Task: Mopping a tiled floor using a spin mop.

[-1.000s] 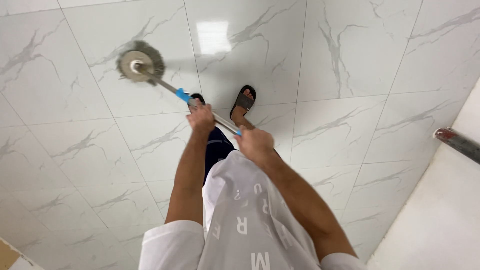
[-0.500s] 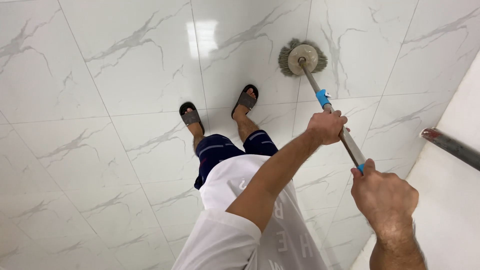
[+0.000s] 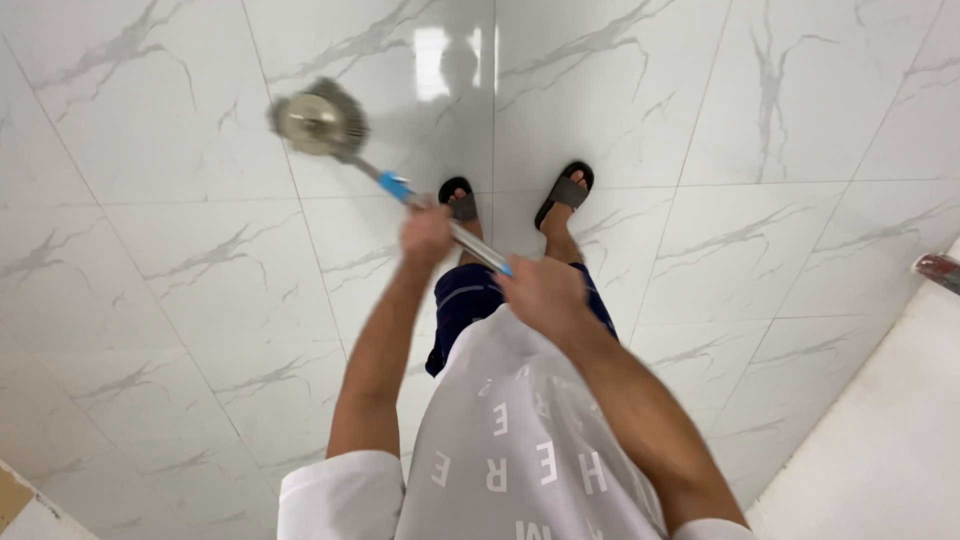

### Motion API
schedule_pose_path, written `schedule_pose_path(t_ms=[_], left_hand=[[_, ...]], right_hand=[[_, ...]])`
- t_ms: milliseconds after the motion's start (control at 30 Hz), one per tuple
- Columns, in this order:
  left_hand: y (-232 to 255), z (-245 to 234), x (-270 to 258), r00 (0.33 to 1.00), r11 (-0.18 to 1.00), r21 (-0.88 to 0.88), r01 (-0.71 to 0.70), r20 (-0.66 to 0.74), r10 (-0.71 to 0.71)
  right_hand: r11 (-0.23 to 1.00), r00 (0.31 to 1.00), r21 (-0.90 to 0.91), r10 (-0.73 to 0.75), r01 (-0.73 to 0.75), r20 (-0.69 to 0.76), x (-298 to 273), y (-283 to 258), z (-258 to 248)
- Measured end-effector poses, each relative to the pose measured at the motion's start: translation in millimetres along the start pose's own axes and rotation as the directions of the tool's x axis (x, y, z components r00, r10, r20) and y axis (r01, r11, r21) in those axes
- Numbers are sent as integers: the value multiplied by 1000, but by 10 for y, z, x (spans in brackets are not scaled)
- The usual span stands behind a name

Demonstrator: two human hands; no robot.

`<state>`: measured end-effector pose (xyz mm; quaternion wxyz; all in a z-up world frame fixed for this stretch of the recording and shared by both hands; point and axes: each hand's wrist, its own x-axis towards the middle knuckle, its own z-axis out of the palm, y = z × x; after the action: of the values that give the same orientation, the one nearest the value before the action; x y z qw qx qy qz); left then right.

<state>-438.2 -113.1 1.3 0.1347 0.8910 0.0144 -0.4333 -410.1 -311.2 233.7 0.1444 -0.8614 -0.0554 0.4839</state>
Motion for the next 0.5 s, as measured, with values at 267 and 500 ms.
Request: schedule_pose_path(t_ms=[267,500], left_hand=[[174,156,-303,975,961,-224,-161,-185,120],[2511,-340,-748,795,801,-350,-486,204,571]], right_hand=[[993,991,0,116,-116,-71,-396,-45,87],[761,862,-405,453,-507,-228,-1819,354,-523]])
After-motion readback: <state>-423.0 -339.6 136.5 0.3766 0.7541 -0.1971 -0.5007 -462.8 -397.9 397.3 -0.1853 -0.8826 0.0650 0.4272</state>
